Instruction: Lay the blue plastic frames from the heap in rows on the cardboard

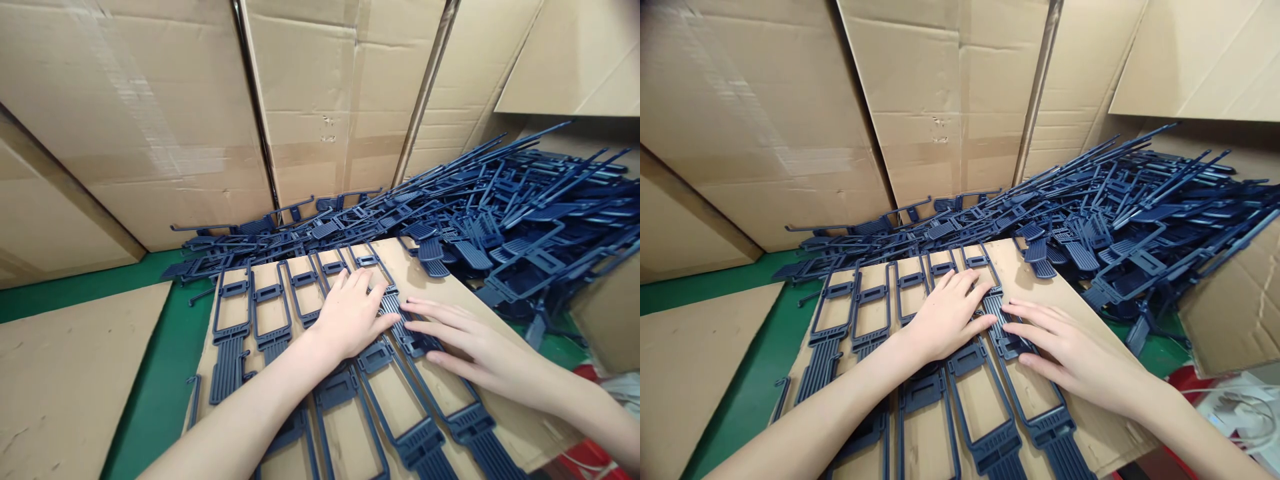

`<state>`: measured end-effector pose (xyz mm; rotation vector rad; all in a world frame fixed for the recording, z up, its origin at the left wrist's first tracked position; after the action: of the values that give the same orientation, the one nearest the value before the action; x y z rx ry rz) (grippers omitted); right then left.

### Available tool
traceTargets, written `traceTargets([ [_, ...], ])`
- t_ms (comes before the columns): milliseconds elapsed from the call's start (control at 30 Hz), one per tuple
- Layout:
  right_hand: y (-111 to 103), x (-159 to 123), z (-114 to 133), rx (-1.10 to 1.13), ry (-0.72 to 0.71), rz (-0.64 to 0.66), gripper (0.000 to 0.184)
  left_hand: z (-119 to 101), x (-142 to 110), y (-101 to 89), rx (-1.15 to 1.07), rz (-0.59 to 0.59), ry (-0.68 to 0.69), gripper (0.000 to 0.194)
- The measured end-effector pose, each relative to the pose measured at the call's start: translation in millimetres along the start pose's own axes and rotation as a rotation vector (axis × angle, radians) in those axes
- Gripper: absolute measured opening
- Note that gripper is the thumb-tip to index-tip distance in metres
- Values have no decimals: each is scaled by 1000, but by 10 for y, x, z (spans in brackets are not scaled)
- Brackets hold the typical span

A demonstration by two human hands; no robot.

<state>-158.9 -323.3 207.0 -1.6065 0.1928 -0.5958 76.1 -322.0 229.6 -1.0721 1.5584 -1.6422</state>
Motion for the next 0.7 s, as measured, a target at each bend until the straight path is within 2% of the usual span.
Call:
traceTargets([
  [133, 11, -3, -5, -4, 0, -1, 44, -2, 5, -6, -3, 10, -6, 59],
  [300, 4, -2, 13, 23, 18, -3, 42, -17, 8, -11, -17, 30, -90, 65],
  [533, 10, 3, 12, 158, 74, 20, 43, -14, 16, -9, -11, 24, -67, 64],
  [700, 13, 25, 5, 135, 51, 6, 42, -26, 10, -26, -51, 79, -69, 63],
])
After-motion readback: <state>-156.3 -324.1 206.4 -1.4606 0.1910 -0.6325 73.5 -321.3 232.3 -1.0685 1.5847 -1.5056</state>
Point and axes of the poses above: each hand's wrist, its own x-axis towards the middle knuckle, its own y-axis out of the palm, z = x × y, the point moved 1 cm from there along x, towards the middle knuckle, and after that the axes turned 6 degrees about x, right-handed, at the moved point
